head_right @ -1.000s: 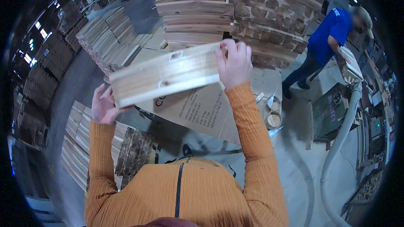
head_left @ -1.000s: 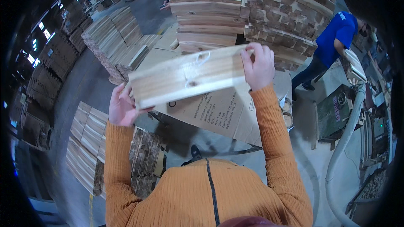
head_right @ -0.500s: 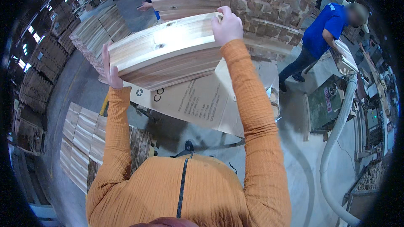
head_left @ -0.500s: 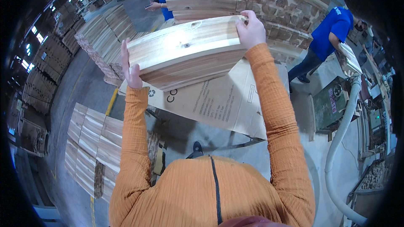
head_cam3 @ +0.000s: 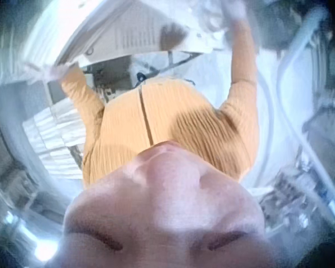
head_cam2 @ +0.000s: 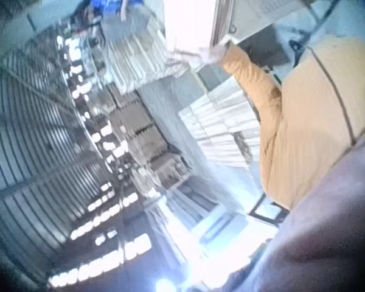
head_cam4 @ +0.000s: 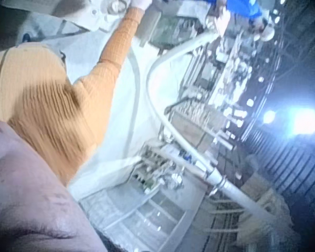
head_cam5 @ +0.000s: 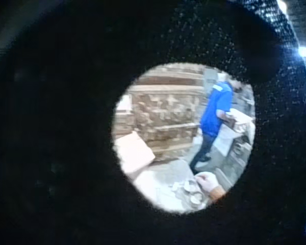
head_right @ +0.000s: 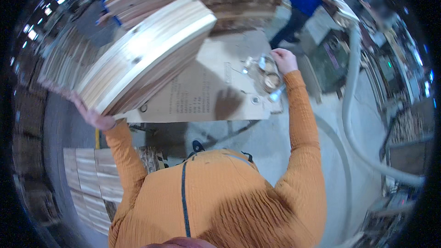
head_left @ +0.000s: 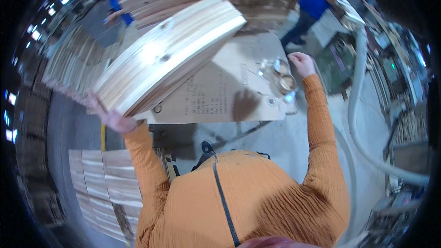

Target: The person applies wood filler to defects on individual wooden planks using a small white spatula. They pick up each plank, spread the filler into holes or cracks, and place the plank back into a stack. The process is repeated for several planks in a workshop setting.

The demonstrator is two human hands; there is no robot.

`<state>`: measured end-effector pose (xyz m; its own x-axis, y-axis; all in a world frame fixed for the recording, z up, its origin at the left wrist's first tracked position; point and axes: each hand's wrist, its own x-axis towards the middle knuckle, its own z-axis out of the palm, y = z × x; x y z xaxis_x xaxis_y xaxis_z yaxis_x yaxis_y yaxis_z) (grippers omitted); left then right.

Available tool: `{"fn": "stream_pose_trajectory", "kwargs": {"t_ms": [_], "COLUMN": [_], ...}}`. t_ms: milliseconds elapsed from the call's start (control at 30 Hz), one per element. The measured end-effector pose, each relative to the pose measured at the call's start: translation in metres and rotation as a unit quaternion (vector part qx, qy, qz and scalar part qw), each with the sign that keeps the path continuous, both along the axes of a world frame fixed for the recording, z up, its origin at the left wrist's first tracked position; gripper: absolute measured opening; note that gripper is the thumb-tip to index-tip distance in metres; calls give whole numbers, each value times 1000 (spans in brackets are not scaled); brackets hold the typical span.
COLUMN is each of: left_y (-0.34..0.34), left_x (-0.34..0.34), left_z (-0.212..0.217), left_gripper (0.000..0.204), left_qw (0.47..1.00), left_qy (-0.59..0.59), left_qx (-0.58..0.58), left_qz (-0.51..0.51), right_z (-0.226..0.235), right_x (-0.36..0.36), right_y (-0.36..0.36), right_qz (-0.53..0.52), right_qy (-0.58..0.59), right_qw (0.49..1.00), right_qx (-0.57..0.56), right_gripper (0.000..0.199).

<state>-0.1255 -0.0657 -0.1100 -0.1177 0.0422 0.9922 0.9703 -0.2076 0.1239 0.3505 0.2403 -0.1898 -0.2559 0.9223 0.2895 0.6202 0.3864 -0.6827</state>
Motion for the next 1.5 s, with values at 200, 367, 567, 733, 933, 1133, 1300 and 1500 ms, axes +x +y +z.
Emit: {"fn": "stream_pose_trajectory", "kwargs": {"t_ms": [200, 367, 567, 733, 933, 1133, 1300, 1500], "left_y": [11, 8, 2, 10, 13, 13, 16, 19], "left_x": [33, 22, 13, 18, 14, 3, -6, -1], "left_z": [5, 1, 4, 15, 22, 24, 21, 23], "left_gripper": [66, 72, 70, 70, 71, 70, 71, 72], "left_qw": [987, 988, 990, 978, 965, 971, 971, 976], "left_qy": [-155, -142, -121, -182, -233, -214, -210, -195], "left_qx": [-21, -50, -50, -23, -16, -13, -20, -20], "left_qz": [-39, -24, -44, -104, -117, -105, -110, -98], "right_z": [-60, -61, -61, -64, -19, 146, 215, 200], "right_x": [40, 12, -7, 0, -10, -138, -247, -314], "right_y": [-11, -26, -28, -28, -7, -16, -53, -45], "right_qz": [-94, -189, -229, -229, -124, 216, 382, 419], "right_qy": [-156, -363, -397, -386, -179, 171, 107, 125], "right_qw": [981, 887, 843, 852, 976, 951, 912, 899], "right_qx": [-64, -213, -280, -270, 28, 138, 106, 39], "right_gripper": [21, 23, 42, 41, 16, 18, 19, 17]}}
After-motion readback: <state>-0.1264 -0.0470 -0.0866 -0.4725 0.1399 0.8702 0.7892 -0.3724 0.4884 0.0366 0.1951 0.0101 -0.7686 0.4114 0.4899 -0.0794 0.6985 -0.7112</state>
